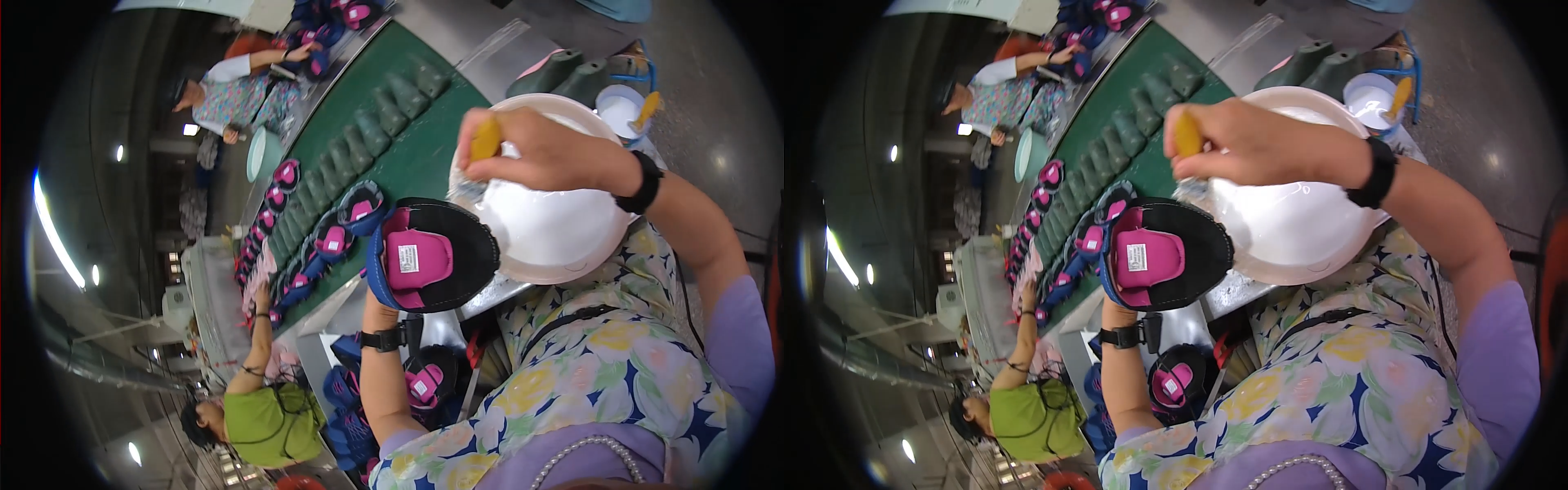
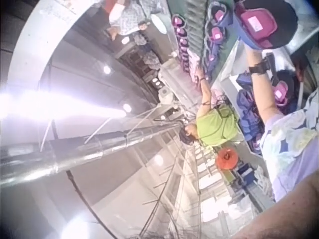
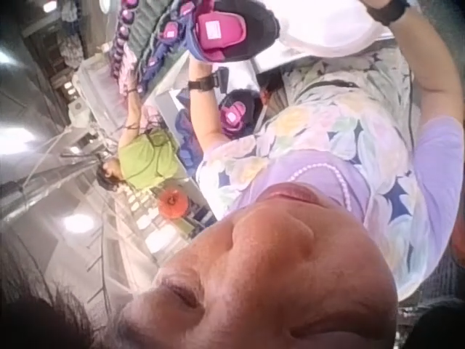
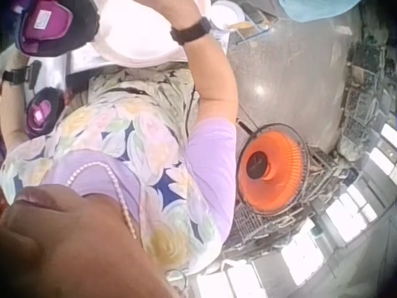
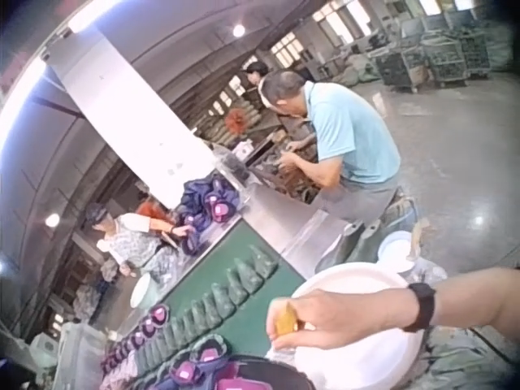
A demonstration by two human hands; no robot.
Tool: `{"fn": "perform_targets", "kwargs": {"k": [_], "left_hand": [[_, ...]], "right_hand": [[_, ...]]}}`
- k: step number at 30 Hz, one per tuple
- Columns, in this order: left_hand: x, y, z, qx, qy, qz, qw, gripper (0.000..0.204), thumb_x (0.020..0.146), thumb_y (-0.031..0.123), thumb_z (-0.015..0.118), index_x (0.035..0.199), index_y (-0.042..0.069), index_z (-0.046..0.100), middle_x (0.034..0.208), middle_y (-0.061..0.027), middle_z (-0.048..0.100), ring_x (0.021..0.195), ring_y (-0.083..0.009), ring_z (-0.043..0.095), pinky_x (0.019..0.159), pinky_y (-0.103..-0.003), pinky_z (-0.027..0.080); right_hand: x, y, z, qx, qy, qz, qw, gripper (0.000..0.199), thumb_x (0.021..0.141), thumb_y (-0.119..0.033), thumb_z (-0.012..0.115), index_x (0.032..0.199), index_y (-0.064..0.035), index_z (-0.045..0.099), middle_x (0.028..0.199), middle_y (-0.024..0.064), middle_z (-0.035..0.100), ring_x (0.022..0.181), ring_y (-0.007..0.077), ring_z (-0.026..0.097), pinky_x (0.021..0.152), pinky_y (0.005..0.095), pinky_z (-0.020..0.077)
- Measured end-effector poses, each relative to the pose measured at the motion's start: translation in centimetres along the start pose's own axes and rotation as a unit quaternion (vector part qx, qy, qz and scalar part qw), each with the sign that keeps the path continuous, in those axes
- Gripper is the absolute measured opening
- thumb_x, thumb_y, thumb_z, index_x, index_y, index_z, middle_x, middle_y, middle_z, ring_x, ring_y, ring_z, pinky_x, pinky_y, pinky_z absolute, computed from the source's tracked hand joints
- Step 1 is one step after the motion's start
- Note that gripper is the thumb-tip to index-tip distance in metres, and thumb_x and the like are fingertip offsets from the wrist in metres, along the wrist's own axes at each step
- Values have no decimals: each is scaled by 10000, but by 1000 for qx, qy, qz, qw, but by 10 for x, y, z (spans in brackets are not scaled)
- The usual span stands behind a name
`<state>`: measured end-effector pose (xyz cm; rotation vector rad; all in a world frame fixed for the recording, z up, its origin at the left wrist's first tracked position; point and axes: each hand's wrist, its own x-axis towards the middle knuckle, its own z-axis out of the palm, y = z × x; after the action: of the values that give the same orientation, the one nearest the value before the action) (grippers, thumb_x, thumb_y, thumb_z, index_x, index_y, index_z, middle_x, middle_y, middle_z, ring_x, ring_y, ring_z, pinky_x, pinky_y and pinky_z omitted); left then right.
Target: Applying glue to the edges of shoe uppers using a brush at a factory workstation.
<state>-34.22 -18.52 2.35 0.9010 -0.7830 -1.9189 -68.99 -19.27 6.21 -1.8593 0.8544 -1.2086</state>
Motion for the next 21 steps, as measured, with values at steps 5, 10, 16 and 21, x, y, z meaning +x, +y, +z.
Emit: {"fn": "perform_targets", "kwargs": {"k": [5, 10, 16, 21], "left_hand": [[16, -24, 19, 143, 30, 132, 980, 468, 975, 223, 580, 1394, 32, 497, 1314, -148, 601, 1128, -237, 626, 963, -390, 510], [22, -48, 27, 351, 139, 377, 846, 434, 974, 221, 581, 1357, 25, 526, 1307, -149, 603, 1122, -238, 626, 956, -394, 508], [32, -70, 43, 460, 170, 529, 692, 396, 971, 217, 582, 1312, 17, 562, 1299, -151, 606, 1115, -239, 627, 947, -398, 505], [31, -63, 40, 484, 157, 564, 651, 367, 970, 215, 583, 1275, 11, 591, 1292, -153, 609, 1110, -240, 628, 939, -402, 502]], "right_hand": [[-5, -5, -4, -95, 20, 61, 993, 278, 877, -224, 718, 914, -23, 530, 711, 111, 623, 637, 270, 625, 603, 342, 474], [-29, 5, 7, -33, 139, 123, 982, 357, 853, -271, 750, 872, 27, 554, 662, 135, 631, 588, 235, 633, 564, 319, 477], [-38, 4, 32, 122, 160, 228, 953, 380, 861, -278, 749, 944, 60, 597, 724, 125, 685, 588, 150, 654, 539, 278, 510], [-49, -3, 35, 146, 140, 239, 950, 354, 872, -252, 748, 958, 54, 593, 769, 129, 689, 607, 134, 658, 551, 258, 523]]}}
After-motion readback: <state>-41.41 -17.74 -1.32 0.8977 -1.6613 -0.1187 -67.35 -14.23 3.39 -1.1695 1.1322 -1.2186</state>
